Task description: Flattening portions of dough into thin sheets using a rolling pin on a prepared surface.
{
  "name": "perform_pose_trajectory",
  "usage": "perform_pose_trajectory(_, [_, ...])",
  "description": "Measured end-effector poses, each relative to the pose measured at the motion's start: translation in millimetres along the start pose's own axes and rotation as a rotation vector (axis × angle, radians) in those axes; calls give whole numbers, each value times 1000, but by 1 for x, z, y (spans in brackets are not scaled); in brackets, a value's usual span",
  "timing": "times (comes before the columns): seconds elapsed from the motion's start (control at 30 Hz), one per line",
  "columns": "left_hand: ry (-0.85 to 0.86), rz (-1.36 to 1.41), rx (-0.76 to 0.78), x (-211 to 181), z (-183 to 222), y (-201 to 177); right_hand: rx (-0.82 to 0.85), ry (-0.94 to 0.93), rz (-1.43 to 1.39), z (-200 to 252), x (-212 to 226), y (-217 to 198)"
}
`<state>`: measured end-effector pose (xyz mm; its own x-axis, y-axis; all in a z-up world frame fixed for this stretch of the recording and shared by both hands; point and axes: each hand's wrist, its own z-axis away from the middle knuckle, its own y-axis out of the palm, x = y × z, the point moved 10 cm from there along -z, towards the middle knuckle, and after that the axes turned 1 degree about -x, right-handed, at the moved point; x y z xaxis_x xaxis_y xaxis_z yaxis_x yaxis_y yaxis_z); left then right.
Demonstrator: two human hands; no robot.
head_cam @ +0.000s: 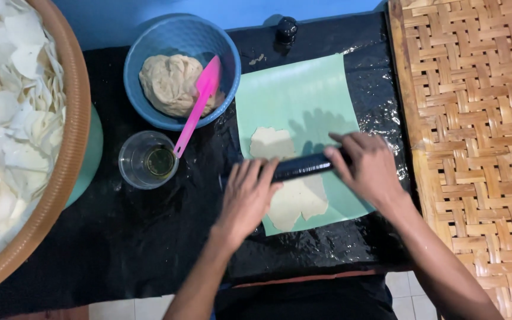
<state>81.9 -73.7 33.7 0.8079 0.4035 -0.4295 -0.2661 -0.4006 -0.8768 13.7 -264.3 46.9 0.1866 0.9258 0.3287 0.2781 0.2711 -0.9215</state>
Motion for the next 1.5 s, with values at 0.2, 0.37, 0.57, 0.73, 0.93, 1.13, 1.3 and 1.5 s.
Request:
perform_pose_trajectory(0.2, [4,75,-109,-9,20,1,-64,-190,43,42,29,0])
perform_pose_trajectory(0.37, [-29,-30,-146,-19,24,17,-43,-113,60,58,15,21])
perform_pose_trajectory(0.57, [-110,-91,-109,-9,-12,18,21,-67,117,26,10,26])
perform_pose_trajectory(0.73, [-147,-137,-60,17,-50,27,43,-72,146,-13,1,29])
perform_pose_trajectory(0.93, [-120,-190,-70,9,-48,16,-1,-69,147,1,-6,36])
perform_pose_trajectory(1.13, [-23,4,-237,-10,17,11,-21,-65,158,40,9,26])
perform_pose_trajectory(1.3, [-25,-2,-315,-13,28,-3,-96,-36,38,60,11,24])
perform_pose_trajectory(1.5, [-77,-97,-200,2,-15,10,-28,-48,131,30,18,30])
